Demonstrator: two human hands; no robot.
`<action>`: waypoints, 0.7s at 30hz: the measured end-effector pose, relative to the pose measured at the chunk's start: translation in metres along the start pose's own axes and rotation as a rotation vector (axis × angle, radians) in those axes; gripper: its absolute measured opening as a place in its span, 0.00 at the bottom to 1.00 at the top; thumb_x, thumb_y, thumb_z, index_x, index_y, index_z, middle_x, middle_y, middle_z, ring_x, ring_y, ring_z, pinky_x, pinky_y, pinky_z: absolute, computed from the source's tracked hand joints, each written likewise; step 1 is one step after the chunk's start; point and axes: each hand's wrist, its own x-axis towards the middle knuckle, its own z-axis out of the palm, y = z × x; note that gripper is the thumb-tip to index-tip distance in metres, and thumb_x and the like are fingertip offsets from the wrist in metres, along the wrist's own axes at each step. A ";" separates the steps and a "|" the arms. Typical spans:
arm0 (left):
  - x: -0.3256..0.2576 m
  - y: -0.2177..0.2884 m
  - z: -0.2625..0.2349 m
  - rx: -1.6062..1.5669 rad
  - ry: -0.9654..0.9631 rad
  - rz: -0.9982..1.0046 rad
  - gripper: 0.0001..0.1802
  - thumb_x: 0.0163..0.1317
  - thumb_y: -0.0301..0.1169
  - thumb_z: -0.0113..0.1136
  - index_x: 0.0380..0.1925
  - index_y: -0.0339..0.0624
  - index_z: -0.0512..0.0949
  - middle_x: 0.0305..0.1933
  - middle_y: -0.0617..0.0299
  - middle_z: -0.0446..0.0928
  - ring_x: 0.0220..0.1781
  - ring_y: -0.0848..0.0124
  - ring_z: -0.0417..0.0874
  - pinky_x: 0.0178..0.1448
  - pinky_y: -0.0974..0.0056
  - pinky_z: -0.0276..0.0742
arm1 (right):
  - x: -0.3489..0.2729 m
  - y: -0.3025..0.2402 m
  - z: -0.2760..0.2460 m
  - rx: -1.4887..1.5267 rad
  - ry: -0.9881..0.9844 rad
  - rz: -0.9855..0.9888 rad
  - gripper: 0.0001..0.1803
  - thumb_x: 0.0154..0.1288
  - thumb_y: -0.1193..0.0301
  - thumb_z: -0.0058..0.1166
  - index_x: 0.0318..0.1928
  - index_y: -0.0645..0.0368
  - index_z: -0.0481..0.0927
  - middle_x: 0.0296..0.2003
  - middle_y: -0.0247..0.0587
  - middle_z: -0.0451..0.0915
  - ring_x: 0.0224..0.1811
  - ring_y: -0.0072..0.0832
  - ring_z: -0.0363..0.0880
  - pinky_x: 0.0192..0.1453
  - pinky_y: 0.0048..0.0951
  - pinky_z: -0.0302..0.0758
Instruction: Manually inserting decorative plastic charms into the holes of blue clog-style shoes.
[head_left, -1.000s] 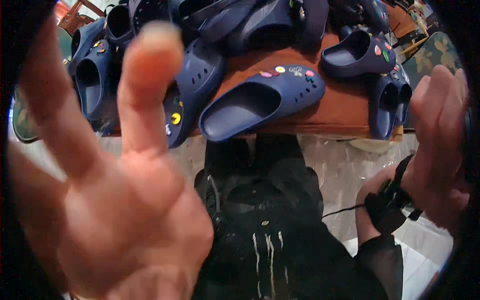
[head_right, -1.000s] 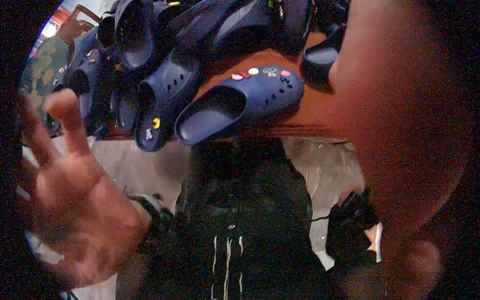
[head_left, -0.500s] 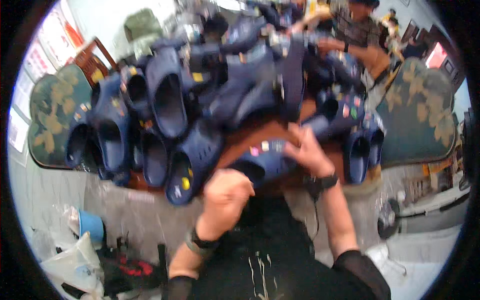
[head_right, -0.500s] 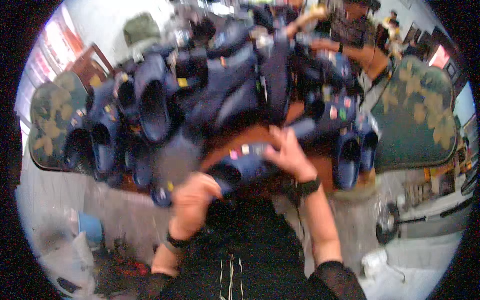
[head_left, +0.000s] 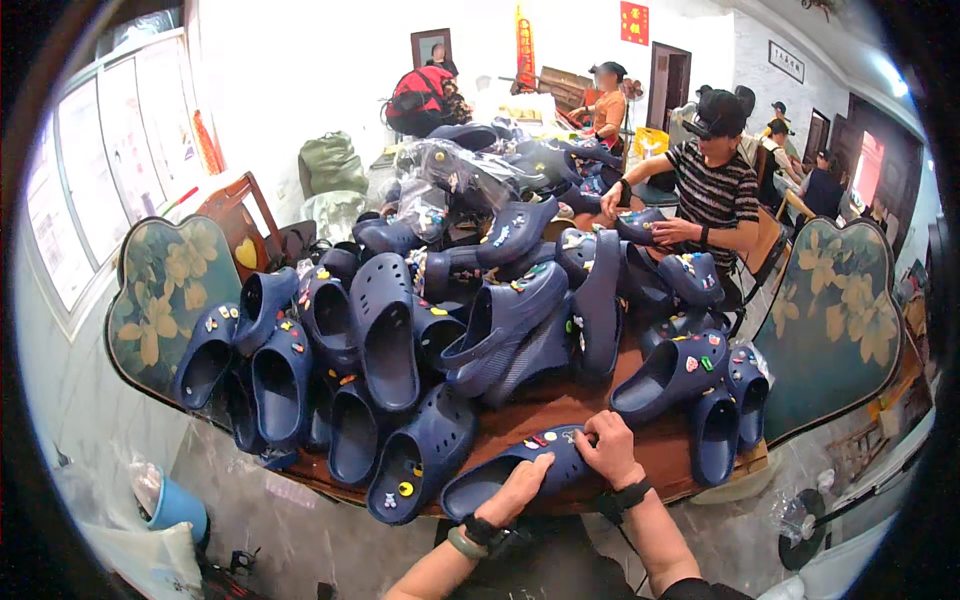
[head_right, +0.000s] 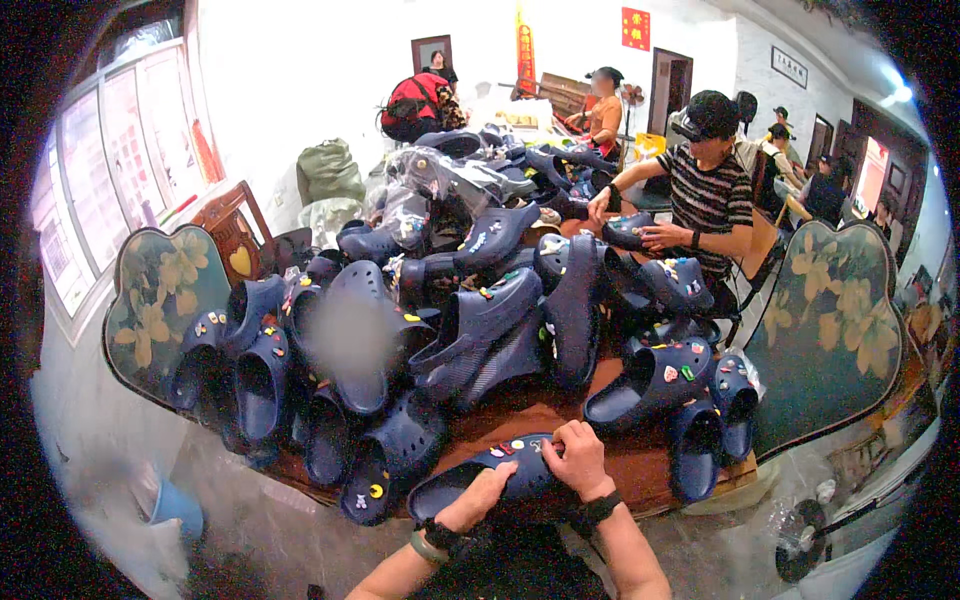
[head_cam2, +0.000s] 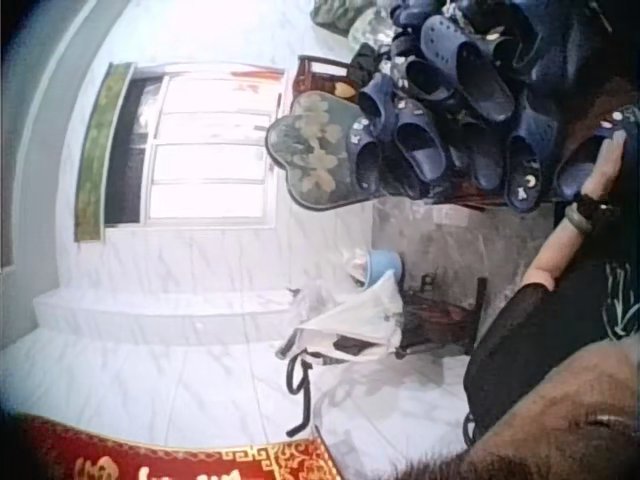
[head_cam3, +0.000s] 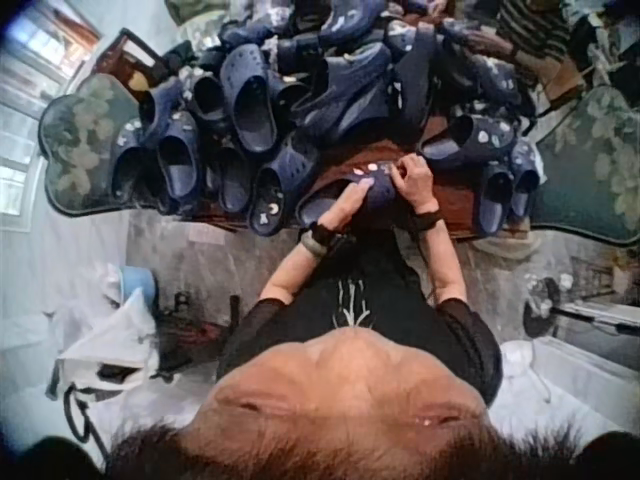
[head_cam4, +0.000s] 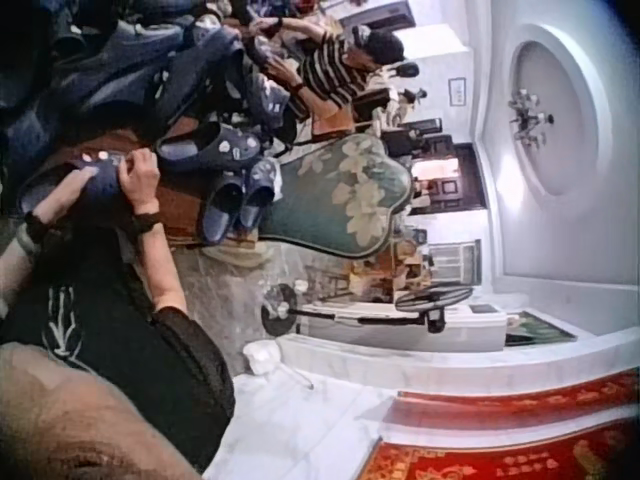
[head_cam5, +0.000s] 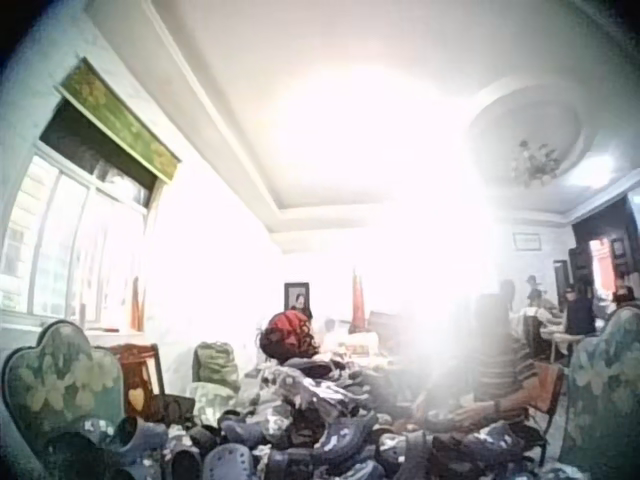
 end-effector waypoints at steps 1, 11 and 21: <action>0.001 0.003 0.000 0.008 -0.004 0.000 0.30 0.70 0.49 0.42 0.44 0.29 0.79 0.40 0.55 0.81 0.45 0.70 0.78 0.53 0.63 0.70 | 0.005 0.002 0.003 0.001 0.007 0.005 0.10 0.53 0.68 0.65 0.25 0.56 0.76 0.26 0.38 0.74 0.31 0.38 0.75 0.33 0.38 0.73; 0.006 -0.011 -0.002 0.093 0.062 0.092 0.29 0.67 0.49 0.47 0.38 0.28 0.77 0.30 0.46 0.75 0.37 0.69 0.73 0.45 0.60 0.67 | 0.008 0.005 0.014 -0.017 0.018 -0.004 0.16 0.53 0.68 0.63 0.17 0.54 0.69 0.18 0.38 0.70 0.23 0.38 0.75 0.25 0.39 0.71; 0.009 -0.025 0.002 -0.116 0.042 -0.179 0.22 0.69 0.46 0.46 0.38 0.39 0.81 0.41 0.59 0.81 0.46 0.66 0.78 0.54 0.63 0.68 | -0.013 0.002 0.016 -0.007 0.067 -0.031 0.15 0.55 0.71 0.61 0.18 0.56 0.69 0.17 0.41 0.70 0.21 0.41 0.74 0.25 0.41 0.71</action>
